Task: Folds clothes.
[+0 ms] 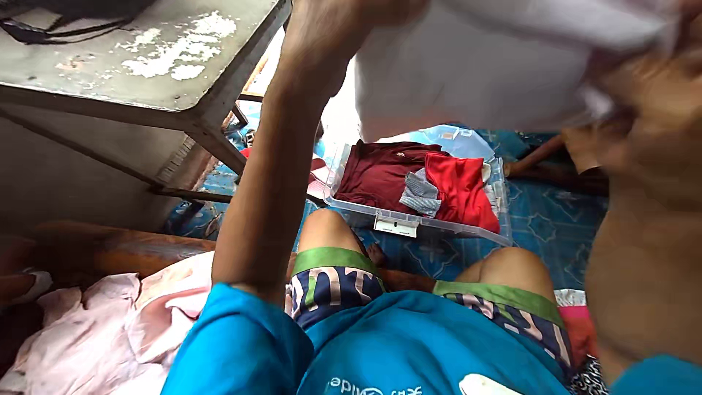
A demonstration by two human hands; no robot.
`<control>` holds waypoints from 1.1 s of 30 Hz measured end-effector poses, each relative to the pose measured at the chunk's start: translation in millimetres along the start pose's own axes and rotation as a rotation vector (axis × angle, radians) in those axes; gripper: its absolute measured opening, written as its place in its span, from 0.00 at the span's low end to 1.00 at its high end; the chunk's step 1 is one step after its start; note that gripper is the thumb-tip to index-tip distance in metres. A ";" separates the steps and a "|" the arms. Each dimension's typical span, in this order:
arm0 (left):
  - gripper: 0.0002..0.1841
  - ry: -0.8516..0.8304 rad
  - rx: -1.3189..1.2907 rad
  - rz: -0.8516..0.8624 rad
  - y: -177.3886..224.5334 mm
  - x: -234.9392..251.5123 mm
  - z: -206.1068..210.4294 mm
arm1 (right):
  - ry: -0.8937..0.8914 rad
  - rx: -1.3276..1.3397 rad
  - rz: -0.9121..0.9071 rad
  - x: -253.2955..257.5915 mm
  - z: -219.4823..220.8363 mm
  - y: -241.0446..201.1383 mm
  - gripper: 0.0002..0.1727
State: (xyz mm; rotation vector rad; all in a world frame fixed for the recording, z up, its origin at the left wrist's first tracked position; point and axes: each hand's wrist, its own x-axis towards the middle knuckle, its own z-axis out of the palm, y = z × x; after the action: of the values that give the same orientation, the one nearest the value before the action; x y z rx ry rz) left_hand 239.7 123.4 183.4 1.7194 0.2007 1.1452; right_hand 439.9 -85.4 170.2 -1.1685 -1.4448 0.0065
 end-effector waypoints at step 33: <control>0.63 -0.914 0.945 -1.160 -267.4 -142.3 46.3 | -0.911 -0.631 1.297 -153.0 129.4 224.6 0.62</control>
State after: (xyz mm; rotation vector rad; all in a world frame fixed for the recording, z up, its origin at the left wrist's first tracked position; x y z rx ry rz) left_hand 296.3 133.4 -117.6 2.1586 1.0843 -0.7281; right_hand 449.0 6.3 -116.4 -2.6792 -1.1389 1.1726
